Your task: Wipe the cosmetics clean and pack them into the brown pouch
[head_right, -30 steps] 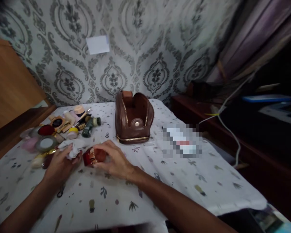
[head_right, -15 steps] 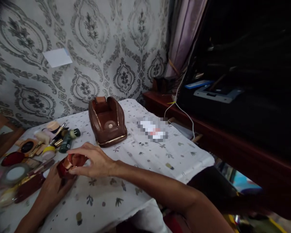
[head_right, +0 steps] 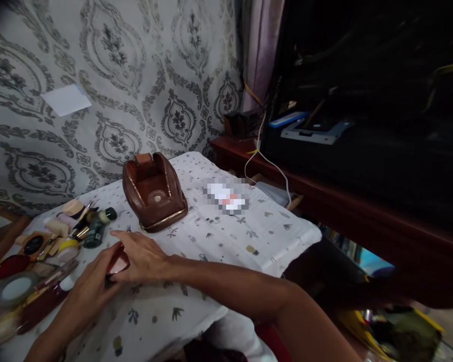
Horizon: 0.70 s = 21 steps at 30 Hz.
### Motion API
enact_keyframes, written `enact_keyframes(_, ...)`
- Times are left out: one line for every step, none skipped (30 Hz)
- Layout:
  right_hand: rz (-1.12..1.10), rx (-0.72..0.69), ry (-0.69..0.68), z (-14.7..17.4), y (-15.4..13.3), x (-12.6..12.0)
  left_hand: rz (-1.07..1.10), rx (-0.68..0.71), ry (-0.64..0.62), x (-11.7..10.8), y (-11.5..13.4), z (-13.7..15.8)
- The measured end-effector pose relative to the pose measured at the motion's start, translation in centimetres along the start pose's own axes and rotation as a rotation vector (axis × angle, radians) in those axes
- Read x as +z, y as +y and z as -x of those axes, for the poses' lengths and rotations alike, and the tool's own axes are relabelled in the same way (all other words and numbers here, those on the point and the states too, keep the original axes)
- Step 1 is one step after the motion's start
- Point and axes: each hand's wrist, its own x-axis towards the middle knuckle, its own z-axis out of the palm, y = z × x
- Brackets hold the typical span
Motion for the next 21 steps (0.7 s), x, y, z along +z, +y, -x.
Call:
enact_keyframes(0.009,0.011,0.002,0.0,0.1,-0.1,-0.001,-0.034,-0.027,0.0,0.2,-0.4)
enact_keyframes(0.018,0.019,-0.006,-0.1,0.3,-0.1,-0.007,-0.065,-0.05,0.0,0.3,-0.7)
enact_keyframes(0.027,0.022,-0.021,-0.1,0.5,-0.3,-0.01,-0.09,-0.074,-0.1,0.3,-1.0)
enact_keyframes(0.037,0.02,-0.042,-0.2,0.6,-0.4,-0.004,-0.106,-0.097,-0.2,0.2,-1.3)
enact_keyframes(0.049,0.013,-0.064,-0.2,0.7,-0.5,0.01,-0.118,-0.115,-0.4,0.0,-1.4)
enact_keyframes(0.064,0.006,-0.078,-0.3,0.8,-0.7,0.03,-0.125,-0.131,-0.5,-0.1,-1.6)
enact_keyframes(0.085,0.0,-0.079,-0.3,0.8,-0.8,0.052,-0.13,-0.141,-0.7,-0.3,-1.6)
enact_keyframes(0.114,-0.011,-0.066,-0.4,0.7,-0.9,0.067,-0.137,-0.149,-0.9,-0.4,-1.7)
enact_keyframes(0.147,-0.027,-0.044,-0.4,0.6,-1.1,0.069,-0.151,-0.16,-1.1,-0.4,-1.7)
enact_keyframes(0.178,-0.048,-0.014,-0.3,0.4,-1.2,0.059,-0.168,-0.175,-1.4,-0.3,-1.7)
enact_keyframes(0.201,-0.075,0.021,-0.3,0.2,-1.4,0.041,-0.185,-0.189,-1.6,-0.1,-1.7)
enact_keyframes(0.214,-0.104,0.062,-0.2,-0.1,-1.6,0.017,-0.197,-0.202,-1.9,0.3,-1.7)
enact_keyframes(0.219,-0.131,0.11,-0.1,-0.4,-1.9,-0.01,-0.205,-0.213,-2.1,0.7,-1.7)
enact_keyframes(0.219,-0.154,0.162,0.0,-0.7,-2.3,-0.041,-0.209,-0.221,-2.4,1.1,-1.7)
enact_keyframes(0.219,-0.169,0.22,0.1,-1.0,-2.7,-0.079,-0.209,-0.225,-2.7,1.6,-1.7)
enact_keyframes(0.225,-0.173,0.276,0.2,-1.2,-3.1,-0.126,-0.211,-0.225,-3.0,2.0,-1.7)
enact_keyframes(0.235,-0.167,0.324,0.2,-1.4,-3.4,-0.175,-0.216,-0.224,-3.3,2.4,-1.8)
enact_keyframes(0.25,-0.147,0.36,0.2,-1.5,-3.8,-0.218,-0.218,-0.215,-3.6,2.6,-1.8)
enact_keyframes(0.268,-0.114,0.382,0.1,-1.6,-4.1,-0.245,-0.211,-0.192,-4.1,2.8,-1.9)
enact_keyframes(0.288,-0.067,0.392,0.0,-1.7,-4.3,-0.249,-0.192,-0.157,-4.6,3.0,-2.1)
enact_keyframes(0.305,-0.014,0.392,-0.1,-1.7,-4.5,-0.228,-0.167,-0.117,-5.3,3.1,-2.3)
